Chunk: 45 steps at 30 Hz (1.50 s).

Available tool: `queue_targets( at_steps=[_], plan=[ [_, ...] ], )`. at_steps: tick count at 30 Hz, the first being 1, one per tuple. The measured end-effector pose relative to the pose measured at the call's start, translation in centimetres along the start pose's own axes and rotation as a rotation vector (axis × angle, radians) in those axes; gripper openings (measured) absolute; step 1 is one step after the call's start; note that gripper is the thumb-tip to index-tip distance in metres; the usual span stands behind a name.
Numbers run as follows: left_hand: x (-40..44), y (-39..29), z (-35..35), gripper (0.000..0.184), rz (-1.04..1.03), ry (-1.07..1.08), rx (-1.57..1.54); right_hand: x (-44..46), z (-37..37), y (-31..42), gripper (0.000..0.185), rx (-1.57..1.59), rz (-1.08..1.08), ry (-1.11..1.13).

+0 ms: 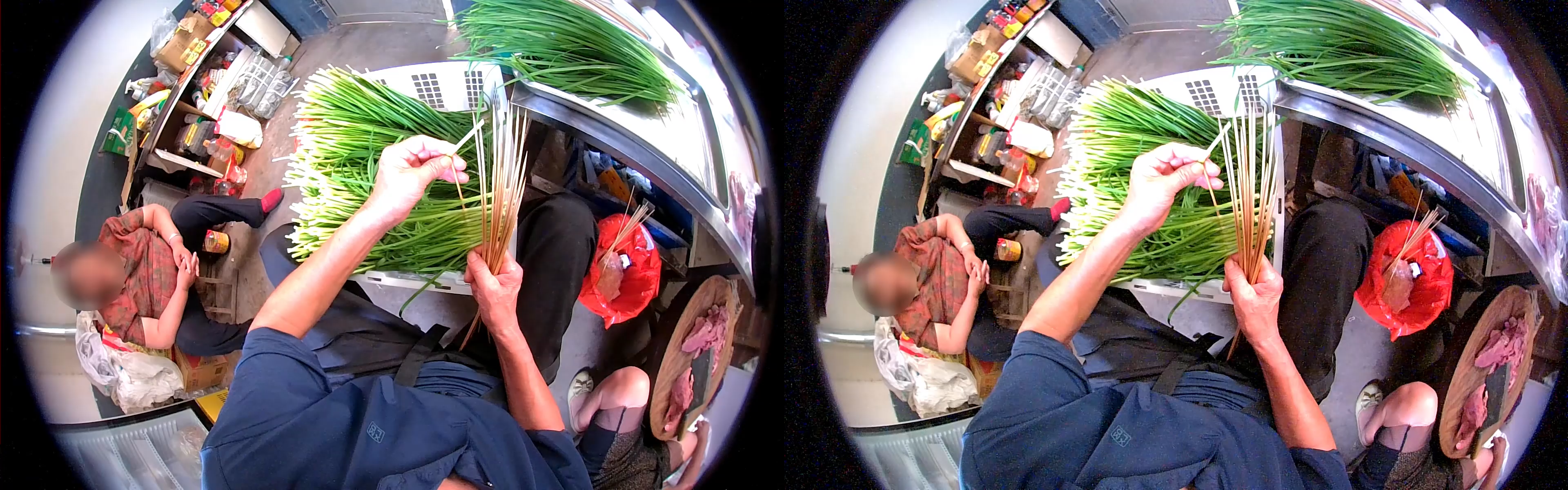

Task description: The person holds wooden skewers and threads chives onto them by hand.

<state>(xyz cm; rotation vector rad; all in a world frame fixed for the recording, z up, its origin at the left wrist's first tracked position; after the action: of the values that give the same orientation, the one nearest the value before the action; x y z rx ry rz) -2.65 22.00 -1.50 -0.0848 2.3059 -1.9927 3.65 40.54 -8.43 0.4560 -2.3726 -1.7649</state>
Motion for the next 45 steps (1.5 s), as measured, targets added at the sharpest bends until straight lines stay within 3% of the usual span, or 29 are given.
queue_targets(
  at_steps=[6, 10, 12, 19, 22, 23, 35, 40, 44, 45],
  plan=[
    [-0.1, -0.1, 0.1, 0.013, 0.002, 0.046, 0.068, -0.1, 0.1, -0.2, 0.009, -0.011, -0.010, -0.005],
    [0.2, 0.1, 1.0, 0.017, 0.180, 0.074, -0.128, -0.1, 0.1, 0.1, 0.009, 0.001, -0.005, 0.001],
    [0.3, 0.2, 1.1, 0.017, 0.290, 0.110, -0.088, -0.1, 0.0, 0.1, 0.009, 0.014, -0.002, 0.008],
    [0.3, 0.3, 0.7, 0.015, 0.328, 0.224, 0.108, -0.3, 0.1, -0.3, 0.009, 0.010, -0.008, 0.023],
    [-0.5, 1.3, -0.9, 0.009, 0.271, 0.380, 0.244, -0.3, 0.0, 0.0, 0.009, -0.001, -0.030, 0.017],
    [-0.8, 2.3, -0.8, 0.007, 0.422, 0.299, 0.251, -0.2, 0.0, 0.0, 0.009, -0.001, -0.028, 0.016],
    [-1.2, 2.9, -0.6, 0.008, 0.463, 0.321, 0.261, -0.4, -0.1, 0.2, 0.009, -0.038, -0.020, -0.007],
    [-0.9, 0.6, 0.6, 0.009, 0.342, 0.267, 0.220, 0.2, -0.1, -0.1, 0.009, -0.009, -0.017, 0.029],
    [1.2, -4.2, 9.2, 0.007, -0.031, -0.126, 1.053, 0.0, 0.3, -0.6, 0.009, 0.112, -0.074, -0.034],
    [0.7, -6.3, 10.1, 0.008, -0.269, -0.185, 1.276, 0.0, 0.2, -0.5, 0.009, 0.091, -0.077, -0.030]
  ],
)
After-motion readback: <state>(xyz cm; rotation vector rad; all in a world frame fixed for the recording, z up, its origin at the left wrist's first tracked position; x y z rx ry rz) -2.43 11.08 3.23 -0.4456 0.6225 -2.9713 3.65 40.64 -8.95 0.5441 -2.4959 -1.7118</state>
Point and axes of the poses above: each hand's wrist, its own x-axis towards the middle knuckle, its own z-axis out of the back of the hand, y = z × x, the point moved 6 cm from there along x, towards the middle knuckle, and after that the axes turned 8 degrees about z, right-handed, at the moved point
